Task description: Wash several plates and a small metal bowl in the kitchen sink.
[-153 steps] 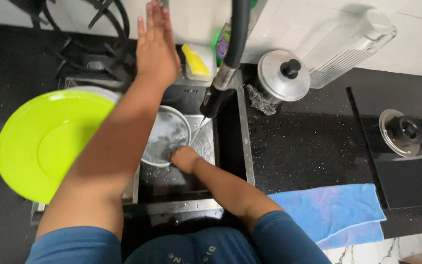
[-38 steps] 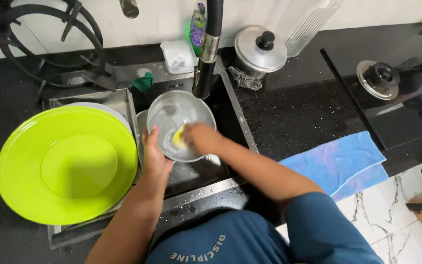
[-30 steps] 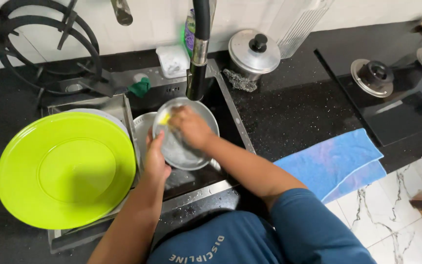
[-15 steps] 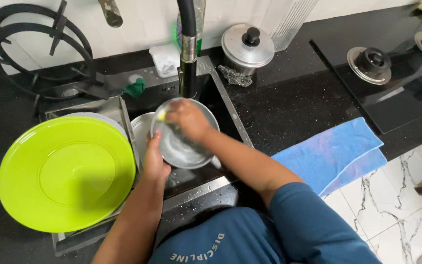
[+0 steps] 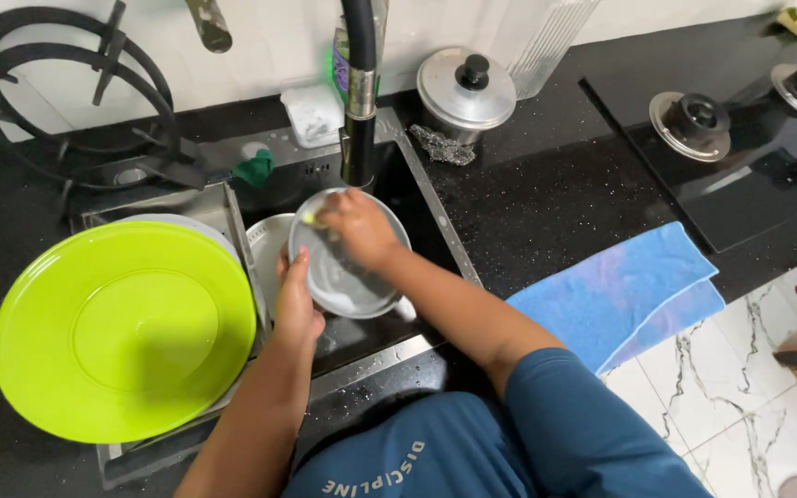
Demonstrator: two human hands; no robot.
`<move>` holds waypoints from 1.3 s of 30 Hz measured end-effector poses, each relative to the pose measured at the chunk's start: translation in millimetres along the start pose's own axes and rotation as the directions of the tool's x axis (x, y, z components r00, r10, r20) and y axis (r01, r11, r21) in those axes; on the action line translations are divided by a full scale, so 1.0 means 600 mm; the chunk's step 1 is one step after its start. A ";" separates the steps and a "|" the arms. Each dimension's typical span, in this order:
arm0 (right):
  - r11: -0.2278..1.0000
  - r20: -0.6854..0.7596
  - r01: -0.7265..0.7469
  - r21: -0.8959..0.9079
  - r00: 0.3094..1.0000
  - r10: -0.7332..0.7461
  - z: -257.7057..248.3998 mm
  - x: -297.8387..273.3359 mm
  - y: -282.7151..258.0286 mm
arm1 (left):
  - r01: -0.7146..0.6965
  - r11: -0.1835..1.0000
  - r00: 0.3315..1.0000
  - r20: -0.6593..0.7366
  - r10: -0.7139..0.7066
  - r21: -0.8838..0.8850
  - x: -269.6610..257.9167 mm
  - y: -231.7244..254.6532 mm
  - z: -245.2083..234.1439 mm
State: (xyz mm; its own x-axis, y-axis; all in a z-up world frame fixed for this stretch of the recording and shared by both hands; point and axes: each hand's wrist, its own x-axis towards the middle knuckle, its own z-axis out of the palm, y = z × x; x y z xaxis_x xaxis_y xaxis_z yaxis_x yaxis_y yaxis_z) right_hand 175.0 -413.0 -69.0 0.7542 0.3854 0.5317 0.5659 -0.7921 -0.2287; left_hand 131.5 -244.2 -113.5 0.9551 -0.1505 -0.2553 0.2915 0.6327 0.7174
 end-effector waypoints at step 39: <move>0.965 0.441 -0.261 0.038 0.871 0.218 0.000 -0.103 -0.038 | -0.235 0.967 0.962 0.121 0.245 -0.097 -0.025 0.019 0.022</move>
State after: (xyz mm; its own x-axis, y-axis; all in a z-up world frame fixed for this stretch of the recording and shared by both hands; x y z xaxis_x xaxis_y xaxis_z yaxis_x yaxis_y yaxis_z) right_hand 115.6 -418.4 -96.5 0.9271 0.3710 0.0538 0.3615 -0.8467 -0.3904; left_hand 121.2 -244.4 -93.0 0.9967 -0.0812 0.0088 0.0526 0.7210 0.6909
